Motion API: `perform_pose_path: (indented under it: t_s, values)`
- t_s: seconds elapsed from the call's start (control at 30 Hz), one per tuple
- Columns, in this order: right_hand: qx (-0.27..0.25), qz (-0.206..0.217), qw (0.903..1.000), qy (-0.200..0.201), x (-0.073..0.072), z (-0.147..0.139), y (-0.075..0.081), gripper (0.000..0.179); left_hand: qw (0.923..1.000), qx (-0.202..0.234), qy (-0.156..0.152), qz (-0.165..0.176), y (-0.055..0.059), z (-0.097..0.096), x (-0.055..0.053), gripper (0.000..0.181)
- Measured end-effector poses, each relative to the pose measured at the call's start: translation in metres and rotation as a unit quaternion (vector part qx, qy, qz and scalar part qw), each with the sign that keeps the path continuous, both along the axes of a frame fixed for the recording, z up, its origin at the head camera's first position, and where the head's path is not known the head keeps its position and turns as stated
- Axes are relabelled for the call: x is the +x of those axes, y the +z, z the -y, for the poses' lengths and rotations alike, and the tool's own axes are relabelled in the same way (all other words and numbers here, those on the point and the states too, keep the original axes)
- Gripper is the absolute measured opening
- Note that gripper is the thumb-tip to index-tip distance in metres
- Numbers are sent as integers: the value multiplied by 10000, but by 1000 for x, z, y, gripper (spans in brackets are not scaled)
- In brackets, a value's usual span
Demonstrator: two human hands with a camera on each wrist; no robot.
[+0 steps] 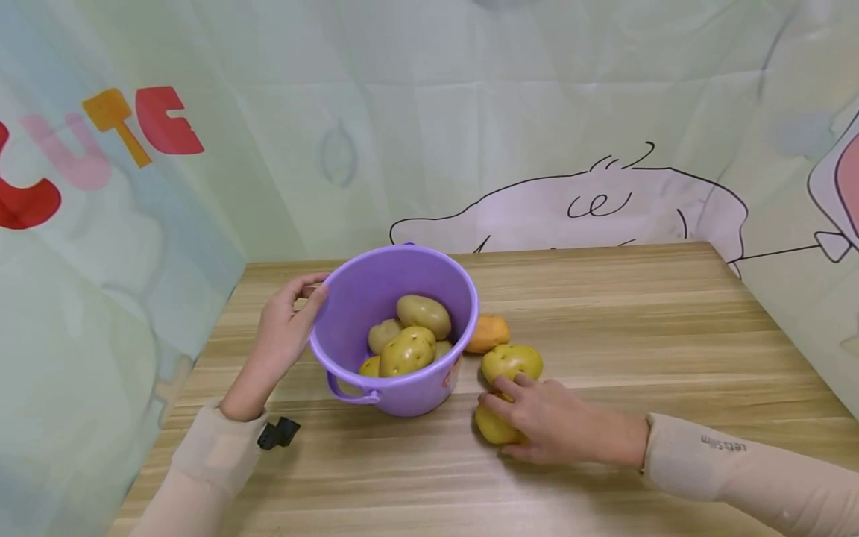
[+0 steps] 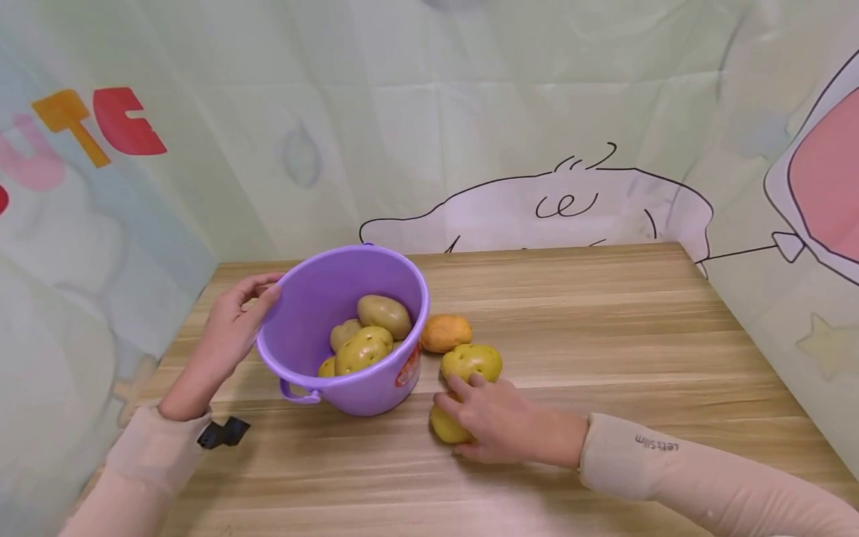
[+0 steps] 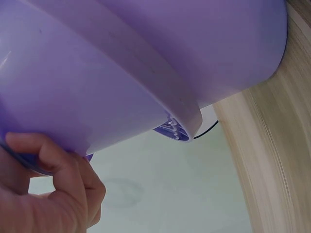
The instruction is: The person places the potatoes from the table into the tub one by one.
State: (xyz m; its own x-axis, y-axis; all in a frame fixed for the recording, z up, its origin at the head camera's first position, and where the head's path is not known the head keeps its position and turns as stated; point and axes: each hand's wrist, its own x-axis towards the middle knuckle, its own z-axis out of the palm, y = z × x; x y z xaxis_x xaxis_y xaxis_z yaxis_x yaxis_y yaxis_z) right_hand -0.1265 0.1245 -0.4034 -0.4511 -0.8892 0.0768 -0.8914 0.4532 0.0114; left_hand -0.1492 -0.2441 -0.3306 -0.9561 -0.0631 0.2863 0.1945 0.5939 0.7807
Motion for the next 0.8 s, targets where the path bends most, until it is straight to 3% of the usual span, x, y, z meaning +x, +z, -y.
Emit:
perform_pose_path:
  t_s: [0.27, 0.47, 0.8]
  values:
    - [-80, -55, 10000, -16, 2, 1, 0, 64, 10000, -16, -10, 14, 1, 0, 2, 41]
    - [-196, 127, 9997, -93, 2, 1, 1, 63, 10000, 18, -88, 39, 1, -1, 2, 42]
    - [-552, 173, 9979, -295, -3, 0, 15, 61, 10000, 23, -60, 35, 1, 0, 1, 41]
